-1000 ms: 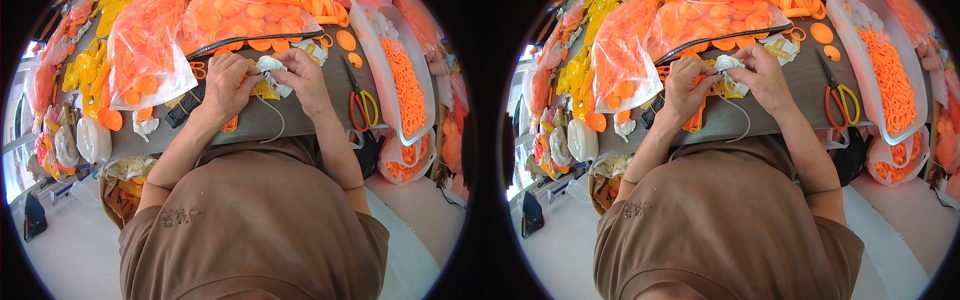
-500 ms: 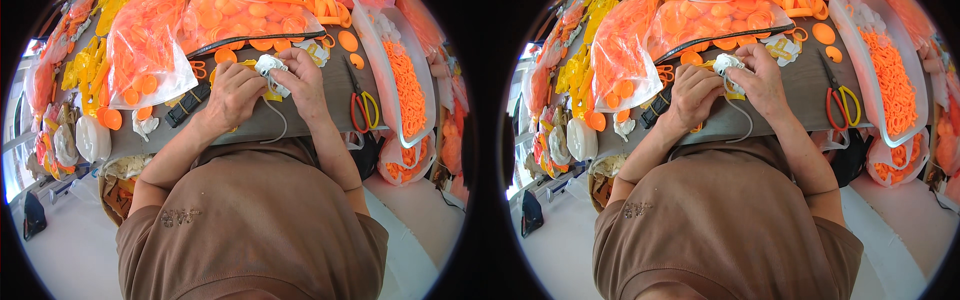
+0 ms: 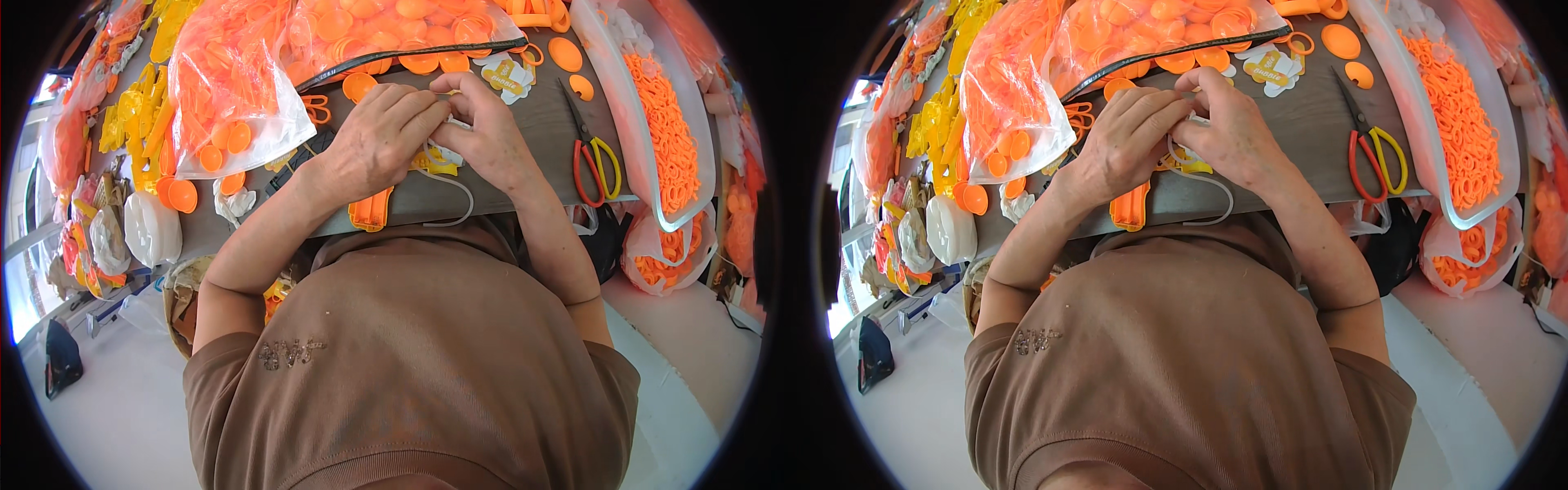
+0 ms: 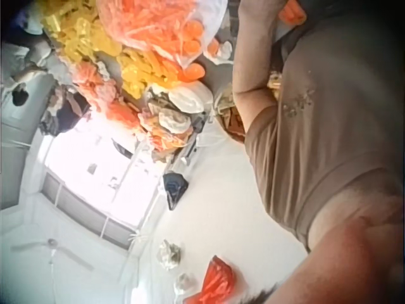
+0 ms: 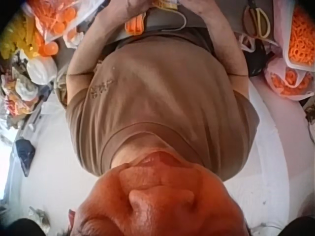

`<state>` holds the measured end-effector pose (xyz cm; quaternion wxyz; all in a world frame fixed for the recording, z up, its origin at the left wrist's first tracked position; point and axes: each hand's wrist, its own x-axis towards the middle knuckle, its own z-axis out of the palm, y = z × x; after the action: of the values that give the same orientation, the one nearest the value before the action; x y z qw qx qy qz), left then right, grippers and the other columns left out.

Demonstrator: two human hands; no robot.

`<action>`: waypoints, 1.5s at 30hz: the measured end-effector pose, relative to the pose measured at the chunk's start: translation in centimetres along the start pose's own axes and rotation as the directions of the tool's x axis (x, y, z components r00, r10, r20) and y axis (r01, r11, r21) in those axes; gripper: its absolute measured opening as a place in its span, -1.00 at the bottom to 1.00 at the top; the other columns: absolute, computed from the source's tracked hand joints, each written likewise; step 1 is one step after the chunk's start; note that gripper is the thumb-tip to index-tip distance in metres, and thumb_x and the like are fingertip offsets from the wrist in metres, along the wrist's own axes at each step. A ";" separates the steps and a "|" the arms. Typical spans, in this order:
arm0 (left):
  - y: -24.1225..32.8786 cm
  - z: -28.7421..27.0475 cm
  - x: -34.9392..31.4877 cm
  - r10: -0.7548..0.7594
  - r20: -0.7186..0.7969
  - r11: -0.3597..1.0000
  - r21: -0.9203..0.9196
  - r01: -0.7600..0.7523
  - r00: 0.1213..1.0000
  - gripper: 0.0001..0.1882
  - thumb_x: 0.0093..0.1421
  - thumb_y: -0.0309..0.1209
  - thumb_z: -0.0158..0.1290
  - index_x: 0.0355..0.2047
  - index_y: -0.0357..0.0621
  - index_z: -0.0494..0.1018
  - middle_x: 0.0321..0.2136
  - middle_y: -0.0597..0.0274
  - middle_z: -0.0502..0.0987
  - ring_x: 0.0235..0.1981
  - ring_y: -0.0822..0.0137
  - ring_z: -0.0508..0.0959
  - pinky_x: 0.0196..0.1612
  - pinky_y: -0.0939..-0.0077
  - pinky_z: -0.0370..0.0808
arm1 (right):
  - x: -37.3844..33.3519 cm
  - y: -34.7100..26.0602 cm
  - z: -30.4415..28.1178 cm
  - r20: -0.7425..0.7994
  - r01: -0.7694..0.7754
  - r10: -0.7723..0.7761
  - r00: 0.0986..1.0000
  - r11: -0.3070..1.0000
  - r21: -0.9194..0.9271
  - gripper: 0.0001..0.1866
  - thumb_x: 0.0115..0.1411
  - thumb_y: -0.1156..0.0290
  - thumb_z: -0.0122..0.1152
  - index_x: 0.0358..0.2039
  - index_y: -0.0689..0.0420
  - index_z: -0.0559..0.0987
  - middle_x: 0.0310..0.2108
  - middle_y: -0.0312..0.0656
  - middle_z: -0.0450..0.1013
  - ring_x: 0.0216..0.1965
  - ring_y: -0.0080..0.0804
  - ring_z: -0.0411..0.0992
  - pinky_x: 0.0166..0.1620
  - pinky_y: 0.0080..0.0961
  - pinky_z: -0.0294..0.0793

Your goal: Assembling a yellow toy gun from various plastic parts and screws.

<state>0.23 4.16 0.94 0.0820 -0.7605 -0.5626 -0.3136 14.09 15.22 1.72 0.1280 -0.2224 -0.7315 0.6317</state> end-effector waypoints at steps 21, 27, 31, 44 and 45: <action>-0.4 -0.4 -1.9 -0.267 -0.246 0.963 -0.106 0.248 0.932 -0.48 -0.23 -0.72 0.12 -0.15 -0.26 0.38 -0.24 0.06 0.45 -0.28 0.14 0.45 -0.21 0.40 0.41 | -0.2 1.6 -2.8 0.263 0.448 -0.380 0.887 0.849 -0.282 -0.17 -0.20 0.54 0.37 0.14 0.15 0.23 0.12 -0.15 0.17 0.13 -0.23 0.20 0.12 -0.35 0.31; -0.6 -0.5 -2.9 -0.550 -0.242 0.816 -0.360 0.452 0.799 -0.52 -0.14 -0.64 0.20 -0.14 -0.27 0.39 -0.21 0.11 0.46 -0.27 0.28 0.47 -0.18 0.48 0.43 | 1.7 -0.1 -1.7 0.258 0.444 -0.415 0.873 0.894 -0.065 -0.20 -0.17 0.57 0.34 0.15 0.09 0.26 0.09 -0.23 0.17 0.14 -0.35 0.18 0.14 -0.40 0.27; -0.6 -1.0 -2.6 -0.687 -0.154 0.605 -0.664 0.440 0.711 -0.54 -0.05 -0.59 0.23 -0.10 -0.26 0.37 -0.21 0.20 0.45 -0.22 0.39 0.48 -0.15 0.53 0.45 | 2.3 0.1 -1.3 0.268 0.472 -0.442 0.856 0.880 -0.053 -0.23 -0.15 0.58 0.33 0.14 0.09 0.27 0.08 -0.24 0.17 0.15 -0.37 0.18 0.18 -0.43 0.22; -1.8 -2.2 -1.9 -0.629 -0.137 0.647 -0.639 0.416 0.765 -0.54 -0.05 -0.56 0.23 -0.09 -0.27 0.40 -0.21 0.23 0.42 -0.21 0.40 0.50 -0.13 0.56 0.47 | 4.0 -1.6 -1.0 0.227 0.428 -0.447 0.865 0.894 0.133 -0.30 -0.10 0.65 0.31 0.10 0.22 0.26 0.02 -0.19 0.27 0.10 -0.39 0.25 0.16 -0.43 0.27; -2.0 -2.1 -2.1 -0.642 -0.107 0.610 -0.670 0.422 0.759 -0.53 -0.04 -0.56 0.23 -0.08 -0.29 0.40 -0.18 0.22 0.40 -0.18 0.38 0.51 -0.09 0.55 0.47 | 3.3 -4.1 -1.1 0.252 0.326 -0.355 0.900 0.933 0.151 -0.41 0.06 0.56 0.25 0.10 0.28 0.25 0.04 -0.10 0.26 0.05 -0.35 0.28 0.10 -0.43 0.29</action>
<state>-2.75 2.18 0.97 -0.1711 -0.4728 -0.6103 -0.6121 11.11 17.34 5.60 0.1453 0.0059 -0.7355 0.6617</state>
